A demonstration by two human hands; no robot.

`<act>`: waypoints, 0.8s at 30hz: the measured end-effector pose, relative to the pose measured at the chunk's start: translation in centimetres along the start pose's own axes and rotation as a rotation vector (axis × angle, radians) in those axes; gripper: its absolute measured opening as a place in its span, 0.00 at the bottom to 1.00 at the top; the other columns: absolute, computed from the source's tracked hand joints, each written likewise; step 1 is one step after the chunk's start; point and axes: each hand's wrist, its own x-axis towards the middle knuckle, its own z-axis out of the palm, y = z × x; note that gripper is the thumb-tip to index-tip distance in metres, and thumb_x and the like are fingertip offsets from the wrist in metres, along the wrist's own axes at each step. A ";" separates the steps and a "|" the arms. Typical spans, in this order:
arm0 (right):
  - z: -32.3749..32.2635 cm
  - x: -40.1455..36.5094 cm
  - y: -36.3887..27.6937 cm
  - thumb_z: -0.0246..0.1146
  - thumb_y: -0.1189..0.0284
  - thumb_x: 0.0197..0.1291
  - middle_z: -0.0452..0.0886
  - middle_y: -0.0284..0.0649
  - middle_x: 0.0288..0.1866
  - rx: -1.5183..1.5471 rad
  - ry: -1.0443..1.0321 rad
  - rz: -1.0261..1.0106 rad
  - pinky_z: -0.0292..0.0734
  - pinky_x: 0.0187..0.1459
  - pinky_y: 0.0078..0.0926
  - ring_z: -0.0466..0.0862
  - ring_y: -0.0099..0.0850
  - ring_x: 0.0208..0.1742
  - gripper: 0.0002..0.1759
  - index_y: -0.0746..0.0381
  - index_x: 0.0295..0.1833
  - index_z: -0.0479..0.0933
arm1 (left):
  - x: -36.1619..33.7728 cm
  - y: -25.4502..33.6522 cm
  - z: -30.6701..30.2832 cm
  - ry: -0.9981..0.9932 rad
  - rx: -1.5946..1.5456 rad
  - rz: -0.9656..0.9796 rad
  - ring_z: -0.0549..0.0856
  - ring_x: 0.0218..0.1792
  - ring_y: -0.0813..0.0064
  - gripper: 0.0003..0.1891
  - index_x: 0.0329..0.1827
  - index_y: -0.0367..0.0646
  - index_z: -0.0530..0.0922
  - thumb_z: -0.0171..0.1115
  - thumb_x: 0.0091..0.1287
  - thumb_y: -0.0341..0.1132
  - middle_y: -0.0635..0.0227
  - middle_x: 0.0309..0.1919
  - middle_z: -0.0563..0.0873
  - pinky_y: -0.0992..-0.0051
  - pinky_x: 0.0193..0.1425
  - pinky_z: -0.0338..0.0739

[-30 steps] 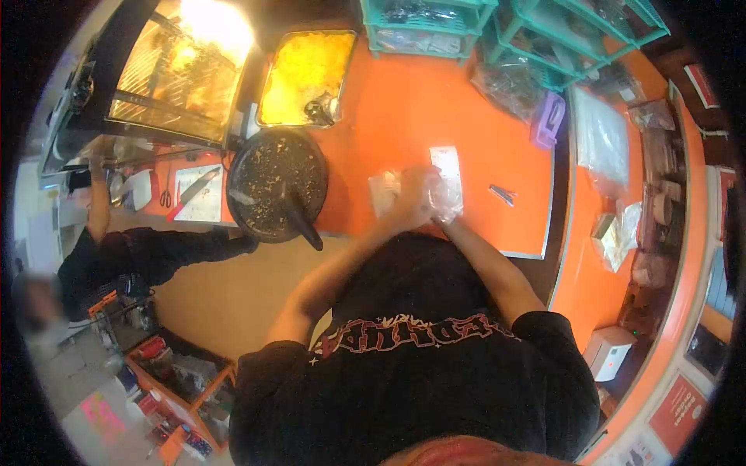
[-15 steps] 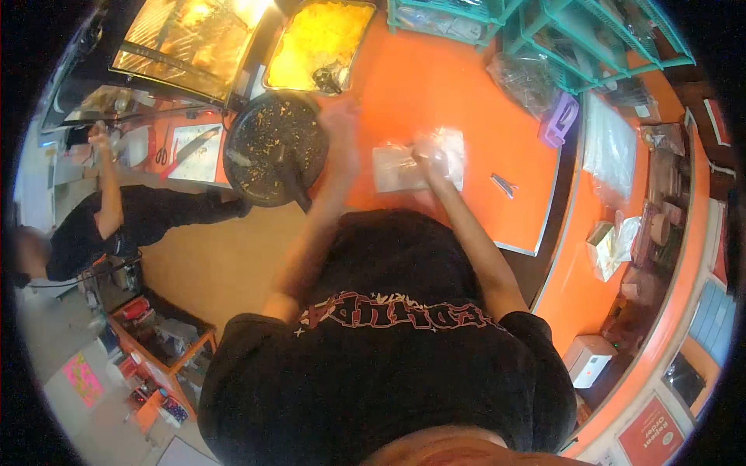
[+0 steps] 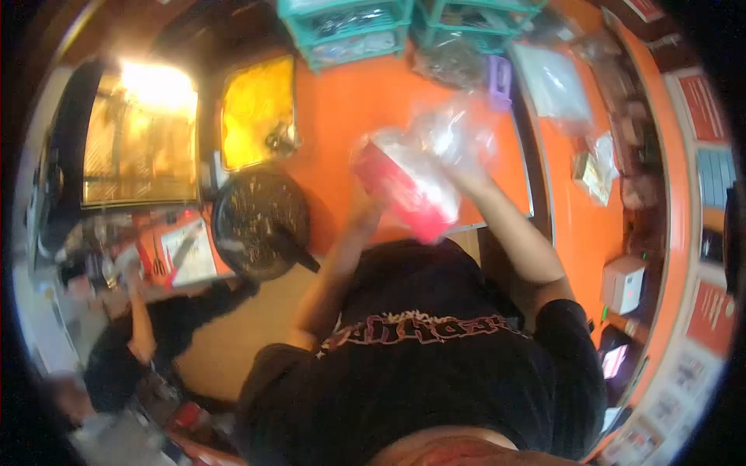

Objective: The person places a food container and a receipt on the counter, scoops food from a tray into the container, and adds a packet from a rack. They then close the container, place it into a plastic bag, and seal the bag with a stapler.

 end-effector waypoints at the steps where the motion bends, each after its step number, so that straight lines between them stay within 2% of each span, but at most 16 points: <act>1: 4.1 -2.5 -4.7 0.54 0.60 0.78 0.79 0.42 0.62 -0.191 0.156 -0.013 0.74 0.67 0.33 0.78 0.31 0.63 0.21 0.62 0.65 0.75 | 0.2 0.3 0.6 -0.017 0.079 0.169 0.78 0.63 0.57 0.24 0.62 0.53 0.75 0.73 0.65 0.41 0.63 0.60 0.77 0.57 0.63 0.75; 2: 5.9 -4.5 -6.7 0.53 0.62 0.78 0.79 0.42 0.61 -0.376 0.323 -0.006 0.72 0.68 0.32 0.78 0.31 0.63 0.19 0.63 0.63 0.77 | -0.1 0.5 1.3 -0.064 0.139 0.334 0.78 0.63 0.55 0.24 0.62 0.54 0.75 0.74 0.64 0.41 0.62 0.59 0.77 0.56 0.63 0.75; 5: 2.8 -6.2 -7.7 0.55 0.58 0.78 0.80 0.40 0.59 -0.718 0.349 -0.196 0.72 0.67 0.34 0.78 0.34 0.63 0.21 0.63 0.63 0.77 | -2.4 -1.5 2.4 -0.352 0.245 0.774 0.77 0.64 0.50 0.28 0.61 0.62 0.77 0.80 0.57 0.39 0.59 0.60 0.77 0.51 0.64 0.74; 7: -2.5 -6.9 -8.0 0.55 0.58 0.78 0.80 0.38 0.59 -0.877 0.206 -0.274 0.71 0.68 0.37 0.78 0.35 0.64 0.21 0.63 0.62 0.77 | -5.3 -2.3 3.6 -0.374 0.242 0.766 0.77 0.65 0.48 0.28 0.59 0.67 0.77 0.80 0.55 0.36 0.57 0.59 0.77 0.48 0.64 0.74; 8: -5.4 -7.1 -7.4 0.56 0.58 0.78 0.81 0.38 0.59 -0.947 0.124 -0.318 0.71 0.69 0.38 0.78 0.35 0.64 0.21 0.62 0.62 0.77 | -5.3 -1.4 4.5 -0.311 0.159 0.707 0.80 0.58 0.47 0.22 0.49 0.54 0.83 0.81 0.52 0.28 0.54 0.58 0.78 0.51 0.61 0.78; 10: -11.5 -6.6 -4.8 0.61 0.62 0.73 0.80 0.41 0.62 -0.784 0.019 -0.566 0.77 0.62 0.39 0.81 0.36 0.61 0.21 0.62 0.64 0.77 | -5.0 -1.7 6.7 -0.219 0.050 0.575 0.79 0.60 0.47 0.21 0.53 0.51 0.79 0.75 0.58 0.29 0.54 0.57 0.79 0.51 0.62 0.76; 11: -13.3 -6.2 -5.1 0.62 0.62 0.72 0.80 0.41 0.61 -0.714 0.092 -0.534 0.78 0.61 0.39 0.82 0.37 0.60 0.20 0.61 0.62 0.78 | -3.8 -2.2 8.1 -0.168 -0.005 0.528 0.79 0.62 0.47 0.20 0.55 0.49 0.77 0.72 0.60 0.29 0.53 0.57 0.79 0.51 0.63 0.76; 13: -16.9 -5.2 -5.7 0.65 0.63 0.69 0.80 0.40 0.59 -0.558 0.237 -0.482 0.80 0.59 0.40 0.83 0.38 0.59 0.18 0.60 0.59 0.79 | -1.5 -2.9 10.0 -0.190 0.089 0.390 0.80 0.60 0.47 0.20 0.56 0.43 0.76 0.71 0.61 0.29 0.52 0.56 0.80 0.52 0.62 0.76; 14: -21.3 -3.8 -4.6 0.64 0.61 0.70 0.81 0.37 0.55 -0.690 0.357 -0.487 0.79 0.61 0.39 0.83 0.35 0.57 0.16 0.60 0.56 0.79 | -0.1 -3.0 11.2 -0.198 0.136 0.313 0.81 0.59 0.47 0.20 0.56 0.41 0.76 0.71 0.61 0.28 0.51 0.56 0.80 0.53 0.62 0.77; 16: -23.5 -4.0 -6.3 0.66 0.62 0.70 0.81 0.35 0.47 -0.671 0.399 -0.495 0.79 0.62 0.37 0.83 0.30 0.52 0.14 0.60 0.51 0.78 | 4.1 -2.4 14.2 -0.177 0.231 0.303 0.82 0.56 0.47 0.18 0.54 0.39 0.76 0.70 0.62 0.28 0.50 0.54 0.81 0.55 0.60 0.78; 18: -20.7 -5.4 -9.4 0.69 0.66 0.67 0.81 0.35 0.45 -0.866 0.477 -0.386 0.84 0.56 0.39 0.83 0.27 0.49 0.13 0.60 0.51 0.78 | 9.5 -1.8 18.1 -0.194 0.298 0.312 0.83 0.53 0.47 0.15 0.52 0.38 0.77 0.68 0.63 0.28 0.50 0.51 0.82 0.56 0.58 0.79; 19: -23.0 -4.4 -9.5 0.67 0.73 0.66 0.79 0.42 0.62 -0.346 0.204 -0.186 0.88 0.54 0.42 0.85 0.37 0.55 0.25 0.60 0.67 0.71 | 12.3 -1.7 20.3 -0.224 0.322 0.317 0.83 0.51 0.47 0.14 0.51 0.38 0.78 0.66 0.64 0.29 0.50 0.49 0.83 0.56 0.57 0.79; 20: -24.5 -3.2 -8.5 0.65 0.71 0.68 0.79 0.41 0.60 -0.254 0.082 -0.250 0.88 0.52 0.38 0.86 0.33 0.53 0.21 0.59 0.64 0.73 | 15.2 -1.6 22.7 -0.250 0.346 0.329 0.84 0.49 0.47 0.12 0.50 0.38 0.79 0.65 0.65 0.29 0.51 0.47 0.84 0.57 0.55 0.80; 22: -30.4 1.5 -7.5 0.67 0.68 0.66 0.85 0.41 0.45 -0.143 -0.106 -0.072 0.87 0.47 0.38 0.86 0.36 0.48 0.15 0.60 0.55 0.78 | 20.6 -1.0 28.3 -0.338 0.359 0.353 0.85 0.46 0.47 0.10 0.49 0.39 0.80 0.62 0.68 0.32 0.53 0.43 0.86 0.56 0.53 0.81; 23: -31.0 1.5 -7.8 0.66 0.67 0.66 0.84 0.44 0.46 -0.416 -0.142 -0.225 0.84 0.50 0.40 0.85 0.39 0.50 0.16 0.61 0.56 0.78 | 23.4 -0.9 31.4 -0.381 0.367 0.366 0.86 0.44 0.47 0.09 0.48 0.40 0.81 0.61 0.69 0.34 0.53 0.40 0.86 0.55 0.52 0.81; 24: -31.3 1.0 -7.4 0.66 0.66 0.65 0.84 0.46 0.48 -0.687 -0.170 -0.374 0.82 0.53 0.42 0.85 0.42 0.51 0.18 0.62 0.57 0.78 | 26.1 -1.1 34.8 -0.424 0.501 0.390 0.86 0.44 0.47 0.10 0.47 0.40 0.81 0.60 0.70 0.36 0.54 0.39 0.87 0.55 0.52 0.82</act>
